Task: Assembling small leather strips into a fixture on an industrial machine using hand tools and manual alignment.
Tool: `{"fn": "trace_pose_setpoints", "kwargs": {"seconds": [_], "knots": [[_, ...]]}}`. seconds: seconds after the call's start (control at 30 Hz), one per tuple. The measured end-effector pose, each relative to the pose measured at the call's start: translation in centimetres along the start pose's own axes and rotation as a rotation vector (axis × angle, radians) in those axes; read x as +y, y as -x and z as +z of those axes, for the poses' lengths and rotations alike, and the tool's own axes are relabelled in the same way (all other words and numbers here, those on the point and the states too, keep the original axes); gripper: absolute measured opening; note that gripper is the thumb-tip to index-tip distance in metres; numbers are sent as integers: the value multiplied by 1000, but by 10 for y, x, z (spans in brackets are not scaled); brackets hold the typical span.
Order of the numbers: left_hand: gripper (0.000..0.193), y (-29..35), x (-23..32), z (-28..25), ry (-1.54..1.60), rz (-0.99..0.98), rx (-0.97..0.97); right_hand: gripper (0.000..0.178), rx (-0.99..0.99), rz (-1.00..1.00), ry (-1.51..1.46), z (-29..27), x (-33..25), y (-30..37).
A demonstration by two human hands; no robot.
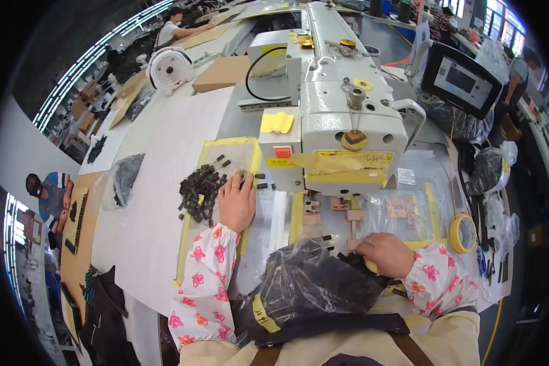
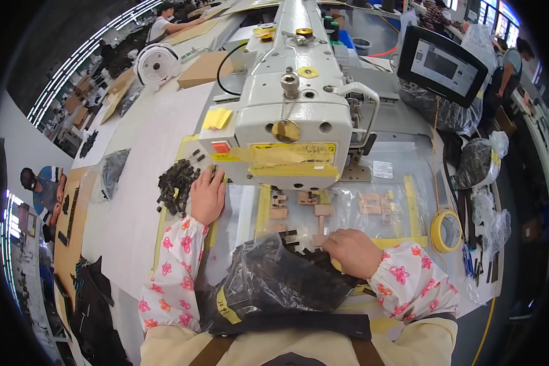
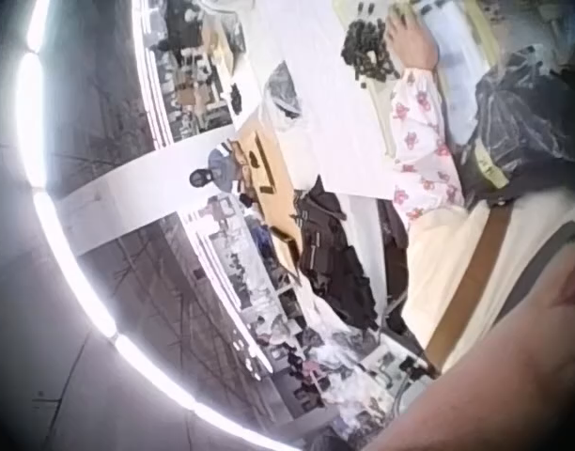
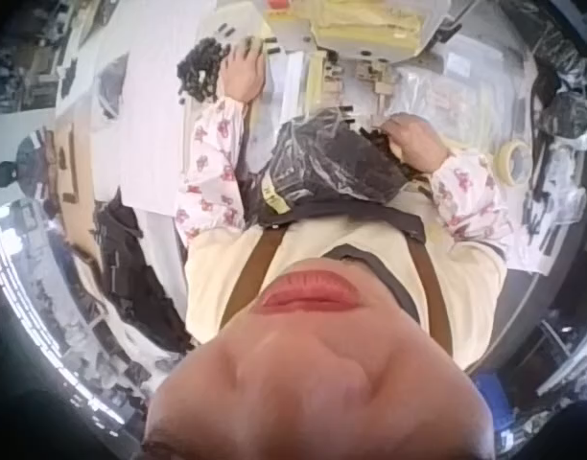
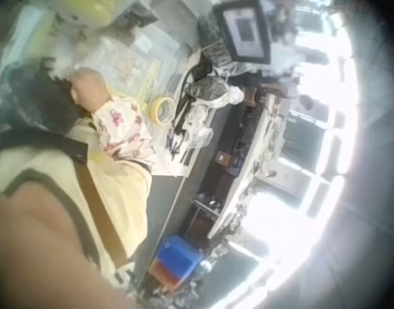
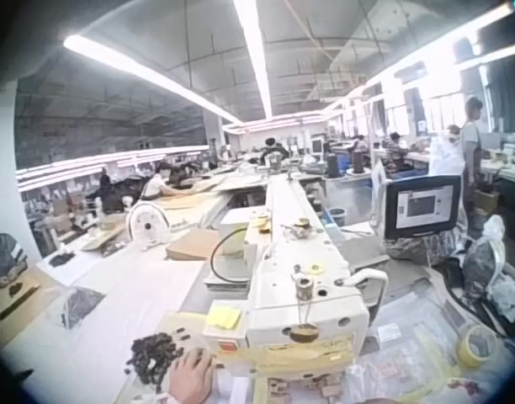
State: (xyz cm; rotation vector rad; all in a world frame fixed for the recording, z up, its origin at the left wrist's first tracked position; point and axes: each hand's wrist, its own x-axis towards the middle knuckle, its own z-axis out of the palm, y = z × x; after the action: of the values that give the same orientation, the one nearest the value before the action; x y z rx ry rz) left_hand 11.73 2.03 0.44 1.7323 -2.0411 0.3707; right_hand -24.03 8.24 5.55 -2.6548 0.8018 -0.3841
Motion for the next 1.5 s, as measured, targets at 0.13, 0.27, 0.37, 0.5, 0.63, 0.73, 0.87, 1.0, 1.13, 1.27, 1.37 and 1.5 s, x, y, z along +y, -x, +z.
{"fn": "trace_pose_setpoints", "kwargs": {"seconds": [0.13,0.27,0.37,0.5,0.63,0.73,0.87,1.0,1.13,1.27,1.37,1.5], "knots": [[29,-16,27,-16,103,35,35,15,-9,-11,-76,-19,-1,-10],[13,-37,96,-4,434,351,-6,14,-8,15,-139,-31,10,-41],[14,-31,115,22,448,299,-147,14,-29,64,-352,-26,30,-61],[20,-41,120,31,600,225,-118,17,58,310,-808,-1,63,-63],[22,-38,114,45,529,274,47,22,208,476,-1008,10,71,-61],[24,-37,115,43,475,258,4,22,287,491,-1047,13,70,-60],[25,-28,111,54,384,246,-62,23,280,567,-990,16,70,-51],[30,-32,114,47,504,295,-31,23,285,528,-1062,16,73,-50],[31,-44,108,35,587,270,-133,22,301,493,-1071,14,82,-52],[26,-47,94,40,581,285,-159,21,349,454,-946,14,91,-63],[24,-49,98,44,540,373,-169,20,358,480,-895,17,98,-54],[22,-40,108,44,551,325,-134,17,387,442,-670,15,94,-49]]}}
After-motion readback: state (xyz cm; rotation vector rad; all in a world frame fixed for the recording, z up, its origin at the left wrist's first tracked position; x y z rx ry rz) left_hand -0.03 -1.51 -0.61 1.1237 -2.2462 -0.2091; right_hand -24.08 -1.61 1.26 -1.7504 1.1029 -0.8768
